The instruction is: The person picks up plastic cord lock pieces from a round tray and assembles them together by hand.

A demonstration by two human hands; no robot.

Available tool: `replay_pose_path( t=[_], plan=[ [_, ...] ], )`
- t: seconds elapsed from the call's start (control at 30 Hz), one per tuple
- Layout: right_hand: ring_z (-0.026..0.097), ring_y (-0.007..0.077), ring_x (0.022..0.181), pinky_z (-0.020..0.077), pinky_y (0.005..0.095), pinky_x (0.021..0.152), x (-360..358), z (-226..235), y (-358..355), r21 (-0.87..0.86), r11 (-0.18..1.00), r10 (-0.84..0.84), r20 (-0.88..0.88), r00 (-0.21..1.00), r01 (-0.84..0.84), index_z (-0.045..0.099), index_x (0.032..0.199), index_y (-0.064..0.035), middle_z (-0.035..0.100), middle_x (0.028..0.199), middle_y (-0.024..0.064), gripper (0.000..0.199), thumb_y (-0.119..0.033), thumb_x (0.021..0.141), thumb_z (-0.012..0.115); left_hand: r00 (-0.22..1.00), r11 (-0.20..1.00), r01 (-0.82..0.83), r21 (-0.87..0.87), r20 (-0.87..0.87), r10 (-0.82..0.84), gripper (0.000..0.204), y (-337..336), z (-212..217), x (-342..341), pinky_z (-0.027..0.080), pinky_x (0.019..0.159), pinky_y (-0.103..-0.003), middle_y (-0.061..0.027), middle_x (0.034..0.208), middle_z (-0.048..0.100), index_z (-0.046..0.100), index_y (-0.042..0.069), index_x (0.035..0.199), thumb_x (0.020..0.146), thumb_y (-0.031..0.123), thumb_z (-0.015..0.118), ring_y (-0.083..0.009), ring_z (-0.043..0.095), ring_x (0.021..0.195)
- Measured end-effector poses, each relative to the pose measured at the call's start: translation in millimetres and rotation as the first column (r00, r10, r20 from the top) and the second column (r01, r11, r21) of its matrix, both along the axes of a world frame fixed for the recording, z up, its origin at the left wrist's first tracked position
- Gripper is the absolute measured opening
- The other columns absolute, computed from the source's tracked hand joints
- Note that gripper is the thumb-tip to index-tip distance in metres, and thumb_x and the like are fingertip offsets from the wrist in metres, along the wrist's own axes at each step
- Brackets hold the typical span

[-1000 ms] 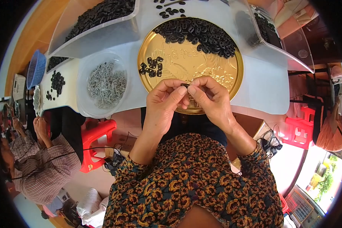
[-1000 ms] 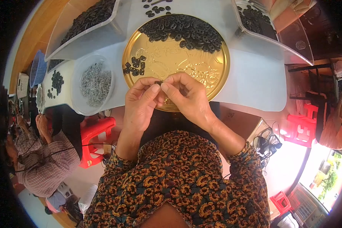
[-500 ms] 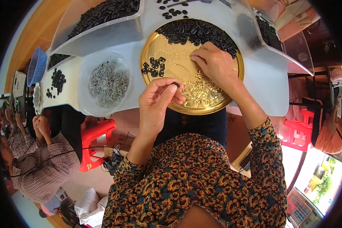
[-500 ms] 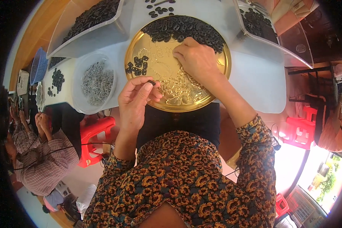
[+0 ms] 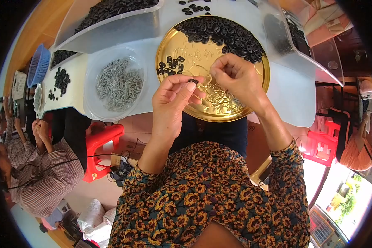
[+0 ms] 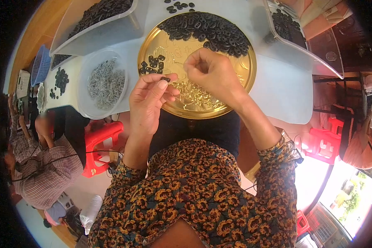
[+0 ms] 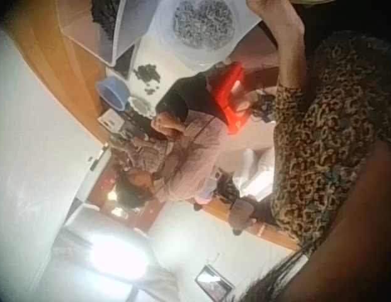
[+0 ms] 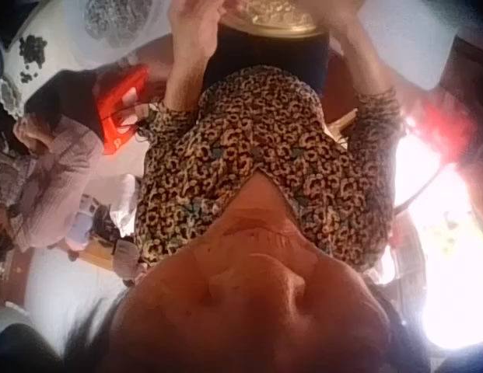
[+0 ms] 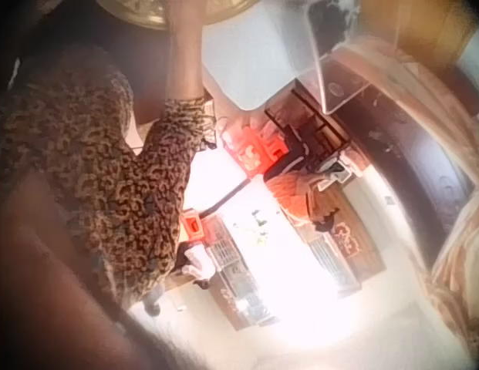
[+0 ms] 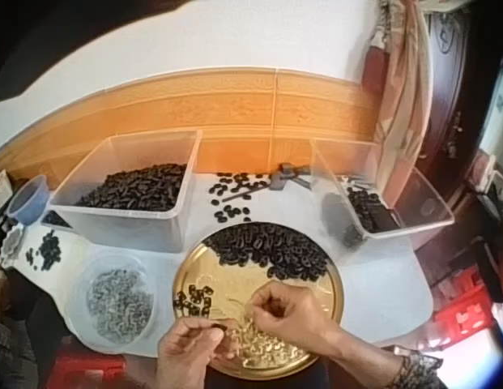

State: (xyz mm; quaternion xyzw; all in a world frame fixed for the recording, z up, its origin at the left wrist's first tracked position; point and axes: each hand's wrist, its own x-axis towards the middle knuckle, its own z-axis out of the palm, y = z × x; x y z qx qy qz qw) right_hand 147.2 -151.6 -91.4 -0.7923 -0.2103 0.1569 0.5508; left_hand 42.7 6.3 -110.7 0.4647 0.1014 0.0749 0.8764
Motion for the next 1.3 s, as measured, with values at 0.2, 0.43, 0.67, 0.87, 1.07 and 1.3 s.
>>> replay_pose_path(
  t=[0.2,0.43,0.67,0.87,1.07,1.3],
  plan=[
    [0.058,0.0044,0.070,0.0471,0.0191,0.061,-20.0,12.3,-0.9,0.161,0.987,0.030,-0.222,0.975,0.006,0.061,0.094,0.0021,0.062,0.079,-0.0005,0.016,-0.010,0.086,0.068,0.999,0.998,0.025,0.051,0.021,-0.026,0.014,-6.0,-0.4,1.6,0.052,0.071,-0.026,-0.0131,0.107,0.065,0.056,0.000,0.104,0.092,0.006,0.059,-0.0170,0.065,0.083],
    [0.055,0.0025,0.072,0.0443,0.0175,0.059,-29.0,10.2,-3.6,0.128,0.992,0.001,-0.162,0.987,0.020,0.062,0.101,0.0000,0.063,0.087,0.0013,0.015,-0.007,0.089,0.066,0.999,0.997,0.017,0.070,0.034,-0.019,0.015,-8.9,-2.4,0.2,0.053,0.069,-0.026,-0.0117,0.101,0.065,0.056,-0.001,0.104,0.092,0.006,0.060,-0.0157,0.064,0.080],
    [0.060,0.0072,0.070,0.0489,0.0216,0.062,-38.1,-10.8,-1.4,0.101,0.991,-0.111,0.297,0.948,0.084,0.065,0.098,0.0006,0.065,0.084,0.0028,0.013,-0.007,0.087,0.066,1.000,1.000,0.016,-0.007,0.015,-0.016,0.015,-14.8,-5.3,1.9,0.053,0.070,-0.029,-0.0098,0.098,0.064,0.056,0.000,0.106,0.092,0.005,0.059,-0.0168,0.063,0.080],
    [0.056,0.0055,0.068,0.0469,0.0202,0.060,-43.0,4.8,-0.2,0.270,0.952,-0.147,-0.014,0.989,0.145,0.064,0.103,-0.0003,0.063,0.082,0.0007,0.014,-0.004,0.089,0.063,0.999,0.999,0.026,-0.029,-0.017,-0.027,0.016,-13.1,-3.0,2.6,0.055,0.068,-0.028,-0.0089,0.095,0.063,0.056,-0.001,0.105,0.091,0.006,0.060,-0.0157,0.064,0.079],
    [0.054,0.0030,0.069,0.0461,0.0188,0.061,-44.4,6.5,2.5,0.325,0.935,-0.119,-0.078,0.990,0.138,0.063,0.106,-0.0001,0.063,0.084,-0.0005,0.016,-0.004,0.091,0.062,1.000,0.999,0.010,0.032,0.014,-0.010,0.016,-14.7,-5.1,2.8,0.054,0.067,-0.026,-0.0083,0.090,0.063,0.058,-0.001,0.105,0.091,0.007,0.061,-0.0138,0.064,0.077],
    [0.056,0.0030,0.076,0.0464,0.0189,0.066,-44.9,2.9,4.2,0.331,0.935,-0.114,-0.059,0.992,0.127,0.062,0.106,0.0002,0.063,0.088,-0.0001,0.016,-0.004,0.091,0.061,0.999,0.997,0.033,0.063,-0.022,-0.032,0.016,-14.6,-2.5,2.8,0.053,0.068,-0.025,-0.0075,0.087,0.064,0.058,-0.002,0.104,0.091,0.006,0.062,-0.0130,0.063,0.074]
  ],
)
